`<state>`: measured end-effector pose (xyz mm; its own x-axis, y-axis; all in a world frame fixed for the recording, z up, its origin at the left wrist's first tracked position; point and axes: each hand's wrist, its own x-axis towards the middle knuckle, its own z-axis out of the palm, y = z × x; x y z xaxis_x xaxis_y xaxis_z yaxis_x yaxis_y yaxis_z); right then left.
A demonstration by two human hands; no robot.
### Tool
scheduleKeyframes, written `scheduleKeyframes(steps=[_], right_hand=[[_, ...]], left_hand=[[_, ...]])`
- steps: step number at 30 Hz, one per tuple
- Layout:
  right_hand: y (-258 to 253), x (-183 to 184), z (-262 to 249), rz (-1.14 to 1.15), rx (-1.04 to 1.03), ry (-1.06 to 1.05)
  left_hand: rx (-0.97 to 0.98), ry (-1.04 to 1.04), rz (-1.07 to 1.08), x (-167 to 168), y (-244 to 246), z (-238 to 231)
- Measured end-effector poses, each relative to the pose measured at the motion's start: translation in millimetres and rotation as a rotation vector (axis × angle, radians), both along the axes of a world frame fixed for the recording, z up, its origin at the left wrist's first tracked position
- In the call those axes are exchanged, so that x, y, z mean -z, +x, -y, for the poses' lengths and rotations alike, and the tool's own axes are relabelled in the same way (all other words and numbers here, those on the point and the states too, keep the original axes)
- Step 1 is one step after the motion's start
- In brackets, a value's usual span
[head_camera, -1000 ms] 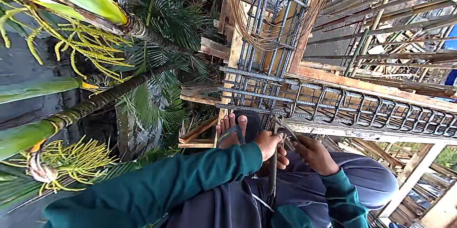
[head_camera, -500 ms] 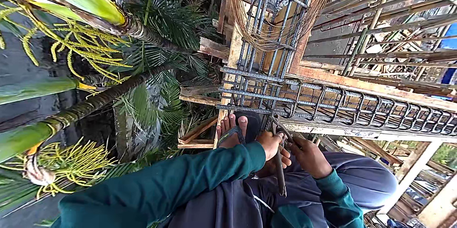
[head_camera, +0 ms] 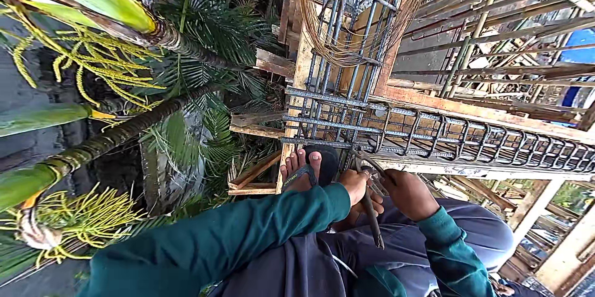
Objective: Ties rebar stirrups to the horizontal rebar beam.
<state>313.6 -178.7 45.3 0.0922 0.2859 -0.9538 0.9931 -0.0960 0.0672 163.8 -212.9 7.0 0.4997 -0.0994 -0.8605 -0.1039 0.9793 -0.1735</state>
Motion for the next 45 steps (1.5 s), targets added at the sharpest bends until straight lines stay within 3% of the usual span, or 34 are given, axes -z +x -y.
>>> scheduleKeyframes(steps=[8,16,21,23,25,28,30,32,34,37,39,42,45], right_hand=[[-28.7,-17.2,2.0,0.124,-0.073,-0.053],[-4.1,-41.2,5.5,-0.132,0.015,-0.06],[-29.4,-57.2,22.7,-0.194,0.047,0.009],[-25.1,-56.6,26.9,-0.296,0.334,0.027],[-14.9,-51.5,35.2,-0.358,0.816,0.034],[0.9,-42.0,52.4,-0.293,1.46,-0.219],[10.8,-30.7,71.0,-0.403,1.703,-0.472],[11.2,-21.8,78.6,-0.55,1.793,-0.587],[11.7,-23.6,70.4,-0.52,1.738,-0.593],[15.5,-34.8,34.5,-0.242,1.429,-0.486],[6.9,-40.2,12.6,-0.086,1.071,-0.421],[-8.3,-44.0,-18.2,0.056,0.314,-0.398],[-27.0,-50.0,-45.7,0.181,-0.208,-0.41]], left_hand=[[0.084,0.081,0.012,2.7,7.4,2.9],[0.021,0.055,0.126,4.5,16.1,-6.9],[0.113,0.102,-0.063,4.2,18.6,-10.3],[0.152,0.109,-0.137,10.0,18.7,-9.1],[0.151,0.093,-0.168,12.6,22.1,-6.8],[0.091,0.056,-0.157,13.9,26.6,-2.8],[0.11,0.063,-0.159,15.1,29.4,3.6],[0.132,0.059,-0.152,16.3,29.3,3.5],[0.076,0.036,-0.134,16.4,32.6,3.8],[-0.074,-0.029,-0.082,12.5,43.5,-1.0],[-0.164,-0.038,-0.057,15.3,52.2,-0.1],[-0.162,0.055,0.039,19.7,48.1,-3.4],[-0.214,0.03,0.22,21.6,48.6,-2.7]])
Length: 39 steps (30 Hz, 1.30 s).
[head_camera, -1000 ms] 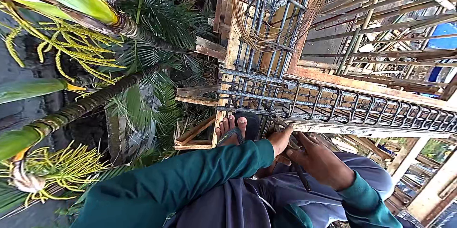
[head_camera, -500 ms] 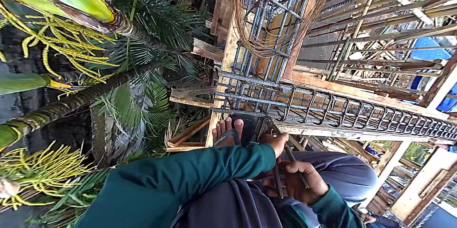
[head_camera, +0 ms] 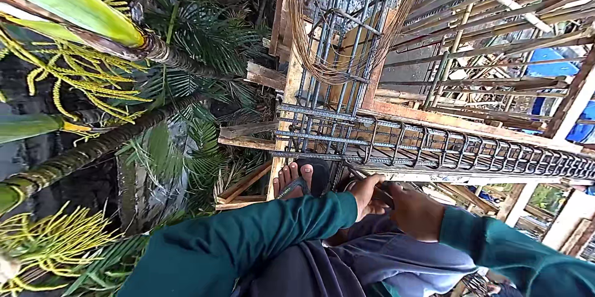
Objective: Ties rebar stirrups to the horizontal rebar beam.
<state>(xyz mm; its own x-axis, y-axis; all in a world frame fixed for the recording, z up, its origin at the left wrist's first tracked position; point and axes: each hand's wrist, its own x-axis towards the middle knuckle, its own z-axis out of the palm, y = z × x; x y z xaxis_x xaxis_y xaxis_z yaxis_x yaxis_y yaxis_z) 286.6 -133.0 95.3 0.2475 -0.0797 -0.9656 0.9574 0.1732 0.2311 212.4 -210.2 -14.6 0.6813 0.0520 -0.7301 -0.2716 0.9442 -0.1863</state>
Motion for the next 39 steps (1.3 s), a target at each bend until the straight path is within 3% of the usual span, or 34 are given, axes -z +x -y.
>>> scheduleKeyframes(steps=[3,11,17,21,28,31,35,39], right_hand=[[3.1,1.1,-13.8,0.005,-0.221,0.032],[74.1,42.3,-37.0,-0.168,-0.308,0.139],[118.4,84.6,-17.4,-0.289,-0.331,0.227],[119.7,77.3,4.7,-0.296,-0.255,0.348],[118.7,76.7,-16.3,-0.317,-0.304,0.443],[128.1,97.3,-31.3,-0.359,-0.37,0.41],[135.2,118.4,-40.3,-0.402,-0.449,0.431],[112.1,79.5,-26.7,-0.298,-0.362,0.468]], left_hand=[[-0.019,-0.091,0.066,1.0,8.5,-7.5],[0.144,-0.045,0.093,18.7,38.3,-23.9],[0.451,0.462,0.062,14.0,2.4,-18.6],[0.582,0.85,-0.14,15.5,-15.4,-4.2],[0.697,1.465,-0.528,8.9,-14.4,-11.0],[0.726,1.543,-0.664,22.7,3.2,-12.4],[0.834,1.561,-0.654,33.9,27.9,-21.1],[0.986,1.475,-0.516,32.3,40.6,-45.8]])
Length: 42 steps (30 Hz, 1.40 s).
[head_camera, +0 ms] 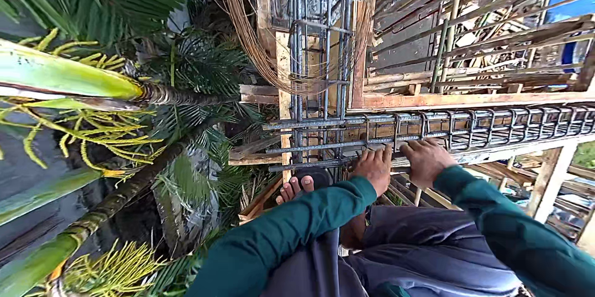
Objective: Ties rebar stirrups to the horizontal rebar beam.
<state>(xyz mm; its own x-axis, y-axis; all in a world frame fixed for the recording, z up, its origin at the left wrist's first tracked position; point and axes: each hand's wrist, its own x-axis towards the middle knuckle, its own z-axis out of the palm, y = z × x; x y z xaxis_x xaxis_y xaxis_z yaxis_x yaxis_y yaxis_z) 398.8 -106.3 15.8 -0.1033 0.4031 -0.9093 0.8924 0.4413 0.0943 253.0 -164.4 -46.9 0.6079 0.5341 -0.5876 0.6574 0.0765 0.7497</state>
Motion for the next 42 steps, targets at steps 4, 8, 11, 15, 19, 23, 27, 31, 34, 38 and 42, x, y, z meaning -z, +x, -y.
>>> scheduleKeyframes(steps=[4,8,11,15,19,23,27,31,34,38,42], right_hand=[[-30.8,-46.1,50.0,-0.074,0.017,0.304],[-50.0,-82.3,77.5,-0.228,0.341,0.344],[-8.5,-95.8,98.2,-0.748,1.096,0.47],[-20.7,-49.3,130.8,-1.183,1.596,0.646],[-70.3,-8.6,85.9,-1.49,1.64,0.652],[-83.0,22.5,49.2,-1.742,1.53,0.504],[-70.2,21.5,36.9,-1.83,1.148,0.037],[-75.7,9.0,33.8,-1.673,0.703,-0.398],[-50.5,0.6,46.6,-1.652,0.785,-0.262],[-32.2,-26.5,92.6,-1.513,1.243,0.214],[-71.6,-29.5,125.4,-1.399,1.477,0.593]], left_hand=[[0.042,0.059,0.131,-10.9,-10.0,0.5],[-0.071,0.412,0.373,9.1,-24.1,34.4],[-0.247,0.45,0.386,10.3,-22.2,33.9],[-0.526,0.505,0.324,16.3,-14.7,24.0],[-0.599,0.453,0.284,9.9,-17.8,26.4],[-0.547,0.005,0.081,-19.9,-38.0,0.3],[-0.429,-0.25,0.264,-31.1,-83.6,-12.7],[-0.14,-0.274,0.781,5.4,-109.6,-15.5],[0.013,-0.222,0.676,2.2,-89.4,-24.0],[-0.09,-0.092,0.516,-8.8,-65.7,0.5],[-0.466,0.086,0.426,-11.1,-42.4,25.4]])
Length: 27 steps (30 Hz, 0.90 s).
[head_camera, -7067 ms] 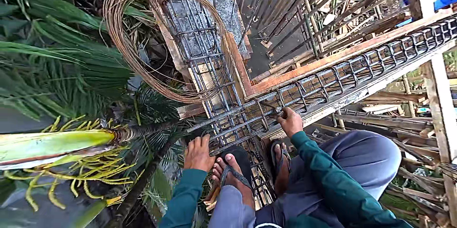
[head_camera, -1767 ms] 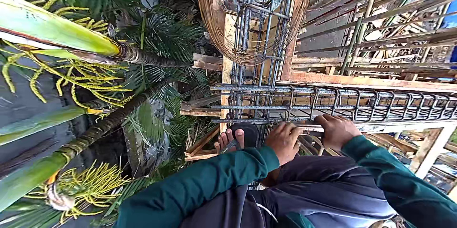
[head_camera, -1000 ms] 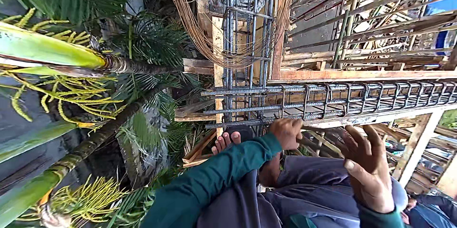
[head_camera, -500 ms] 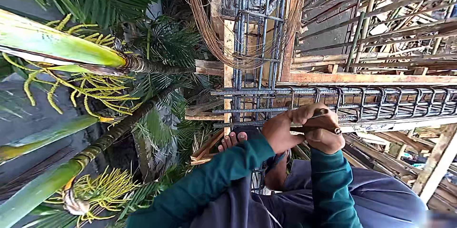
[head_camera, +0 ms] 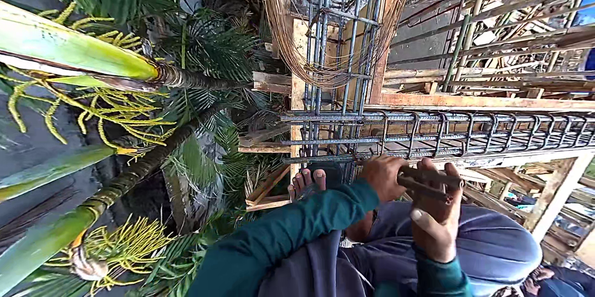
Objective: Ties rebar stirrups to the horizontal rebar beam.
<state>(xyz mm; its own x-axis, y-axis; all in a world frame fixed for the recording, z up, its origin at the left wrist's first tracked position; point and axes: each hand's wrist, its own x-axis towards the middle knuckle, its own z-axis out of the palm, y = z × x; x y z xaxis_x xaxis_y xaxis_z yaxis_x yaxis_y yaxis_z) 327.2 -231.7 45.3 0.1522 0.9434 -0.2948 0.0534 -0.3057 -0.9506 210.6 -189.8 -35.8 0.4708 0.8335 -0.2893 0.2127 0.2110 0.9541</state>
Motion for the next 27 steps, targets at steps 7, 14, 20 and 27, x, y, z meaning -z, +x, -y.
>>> scheduleKeyframes(steps=[7,14,20,27], right_hand=[[-41.7,45.9,-48.6,0.182,0.76,0.164],[-0.9,69.4,-48.1,0.089,0.867,0.137],[33.7,97.4,-52.9,-0.015,0.987,-0.112],[40.2,107.6,-59.9,-0.054,1.003,-0.172]], left_hand=[[0.071,-0.096,-0.204,-7.6,18.4,-7.0],[0.257,-0.047,-0.175,-18.7,10.0,15.0],[0.236,-0.05,-0.208,-17.3,8.3,15.7],[0.238,0.001,-0.213,-16.8,11.5,20.2]])
